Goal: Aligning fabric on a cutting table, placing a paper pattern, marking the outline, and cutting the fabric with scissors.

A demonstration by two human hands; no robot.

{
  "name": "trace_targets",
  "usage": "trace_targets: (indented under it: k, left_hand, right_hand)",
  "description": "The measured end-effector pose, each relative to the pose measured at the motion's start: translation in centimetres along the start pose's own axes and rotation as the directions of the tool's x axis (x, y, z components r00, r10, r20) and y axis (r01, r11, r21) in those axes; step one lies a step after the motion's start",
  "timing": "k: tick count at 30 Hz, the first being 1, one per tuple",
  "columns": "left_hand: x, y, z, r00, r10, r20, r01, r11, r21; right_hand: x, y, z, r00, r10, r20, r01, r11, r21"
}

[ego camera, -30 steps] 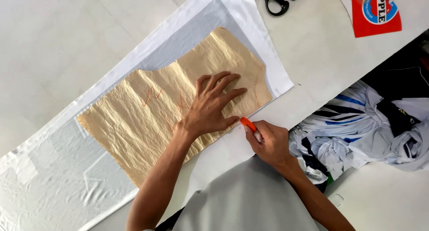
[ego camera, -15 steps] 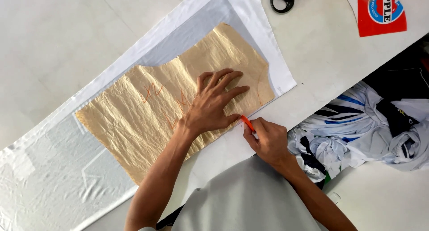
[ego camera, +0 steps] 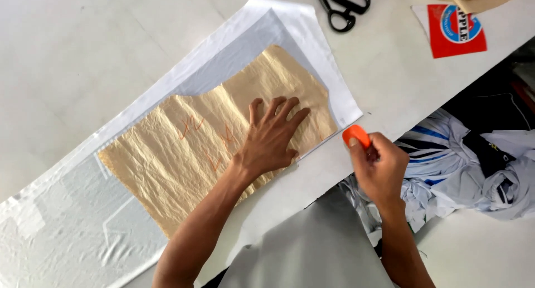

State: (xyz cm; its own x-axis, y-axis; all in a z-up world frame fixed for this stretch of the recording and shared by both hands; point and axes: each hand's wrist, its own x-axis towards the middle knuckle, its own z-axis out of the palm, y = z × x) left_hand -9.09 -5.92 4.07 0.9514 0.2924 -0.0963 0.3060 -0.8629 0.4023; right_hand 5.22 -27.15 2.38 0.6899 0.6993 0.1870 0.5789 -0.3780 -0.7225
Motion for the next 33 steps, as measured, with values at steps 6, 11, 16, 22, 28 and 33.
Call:
trace_targets:
  k: [6, 11, 16, 22, 28, 33]
  left_hand:
    - [2.4, 1.1, -0.5, 0.986, -0.046, 0.162, 0.014, 0.981, 0.193]
    - [3.8, 1.4, -0.7, 0.974, -0.057, 0.221, -0.006, 0.962, 0.272]
    - [4.2, 1.5, -0.7, 0.955, -0.080, 0.286, -0.008, 0.955, 0.295]
    - [4.8, 1.5, -0.7, 0.951, -0.086, 0.299, -0.014, 0.949, 0.316]
    - [5.0, 1.5, -0.8, 0.935, -0.098, 0.340, -0.019, 0.946, 0.324]
    - [4.9, 1.5, -0.7, 0.936, -0.100, 0.337, -0.017, 0.945, 0.327]
  right_hand:
    - [3.7, 1.7, 0.8, 0.920, 0.374, 0.120, -0.392, 0.870, 0.299]
    - [6.7, -0.7, 1.0, 0.888, 0.413, 0.204, -0.459, 0.834, 0.308]
    - [8.3, 0.2, 2.1, 0.872, 0.420, 0.252, -0.470, 0.862, 0.189]
    - [9.7, 1.3, 3.1, 0.887, 0.367, 0.279, -0.418, 0.896, 0.149]
    - [10.5, 2.0, 4.2, 0.877, 0.367, 0.310, -0.413, 0.905, 0.098]
    - [10.8, 2.4, 4.6, 0.882, 0.360, 0.304, -0.399, 0.914, 0.076]
